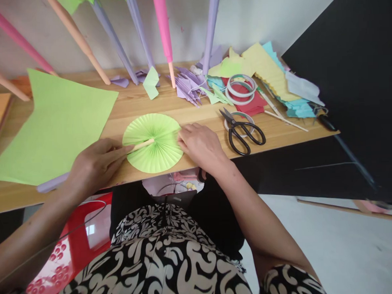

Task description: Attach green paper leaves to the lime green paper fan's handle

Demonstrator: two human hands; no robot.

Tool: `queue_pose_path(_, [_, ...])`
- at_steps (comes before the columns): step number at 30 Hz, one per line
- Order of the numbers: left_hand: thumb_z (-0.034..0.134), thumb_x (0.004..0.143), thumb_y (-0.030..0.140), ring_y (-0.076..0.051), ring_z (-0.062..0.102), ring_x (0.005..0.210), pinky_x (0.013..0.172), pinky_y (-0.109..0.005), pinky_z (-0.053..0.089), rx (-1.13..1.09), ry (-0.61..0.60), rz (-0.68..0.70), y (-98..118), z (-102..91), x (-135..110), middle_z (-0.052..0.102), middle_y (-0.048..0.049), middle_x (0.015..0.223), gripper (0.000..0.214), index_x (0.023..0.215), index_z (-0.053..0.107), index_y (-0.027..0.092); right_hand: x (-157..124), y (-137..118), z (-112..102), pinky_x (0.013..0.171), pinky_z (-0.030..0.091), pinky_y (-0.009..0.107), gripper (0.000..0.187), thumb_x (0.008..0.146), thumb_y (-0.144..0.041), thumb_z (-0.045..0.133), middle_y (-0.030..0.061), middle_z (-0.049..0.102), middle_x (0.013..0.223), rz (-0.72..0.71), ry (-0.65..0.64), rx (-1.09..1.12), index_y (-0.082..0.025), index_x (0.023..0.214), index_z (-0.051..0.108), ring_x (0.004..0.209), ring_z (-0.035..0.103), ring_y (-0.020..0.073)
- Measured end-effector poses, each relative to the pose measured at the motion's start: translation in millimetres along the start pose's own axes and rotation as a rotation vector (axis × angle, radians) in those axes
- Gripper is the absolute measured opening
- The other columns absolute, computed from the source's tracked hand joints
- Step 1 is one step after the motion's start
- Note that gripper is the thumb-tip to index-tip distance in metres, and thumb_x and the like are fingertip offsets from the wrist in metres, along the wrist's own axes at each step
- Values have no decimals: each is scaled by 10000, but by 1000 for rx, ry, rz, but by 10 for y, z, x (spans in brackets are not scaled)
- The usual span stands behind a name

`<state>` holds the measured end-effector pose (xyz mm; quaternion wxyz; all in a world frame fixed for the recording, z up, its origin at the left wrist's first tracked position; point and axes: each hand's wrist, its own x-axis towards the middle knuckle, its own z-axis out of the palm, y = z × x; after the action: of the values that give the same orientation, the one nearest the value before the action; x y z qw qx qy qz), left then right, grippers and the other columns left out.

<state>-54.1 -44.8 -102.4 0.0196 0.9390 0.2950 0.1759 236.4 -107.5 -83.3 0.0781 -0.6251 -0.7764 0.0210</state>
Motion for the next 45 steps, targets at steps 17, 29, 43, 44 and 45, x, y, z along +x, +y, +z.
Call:
queue_pose_path(17, [396,1033,265,-218,649,884,666,-291,499,25,-67,23,-5,-47,-19,692,-120,1016,383,1270,682,176,-302,134,6,756,390,337,154,988,-245,568,61,704,938,82,94,104,-209,912,697,938,616,242])
queue_pose_path(29, [386,1039,333,-257,645,916,722,-367,523,-31,-90,-89,-20,-46,30,699,-129,1039,392,1240,702,215,-282,-1,159,714,358,335,178,1000,-249,550,67,719,934,137,132,62,-197,901,689,884,610,229])
queue_pose_path(43, [428,1023,266,-233,638,871,696,-344,517,-19,-56,-8,-67,-33,26,698,-129,1010,359,1244,701,194,-191,-61,83,683,333,313,123,968,-221,592,41,715,938,115,78,134,-204,879,675,931,616,216])
queue_pose_path(44, [431,1021,257,-230,638,869,692,-341,516,-14,-52,4,-72,-31,24,697,-131,1007,358,1244,702,186,-172,-79,86,679,327,317,140,974,-222,579,46,715,940,114,66,111,-200,872,672,931,613,219])
queue_pose_path(45, [434,1020,246,-226,638,866,691,-339,516,-6,-46,18,-75,-31,23,695,-131,1001,356,1243,703,180,-154,-96,91,675,322,321,157,980,-222,564,53,715,942,112,56,86,-196,866,668,929,610,223])
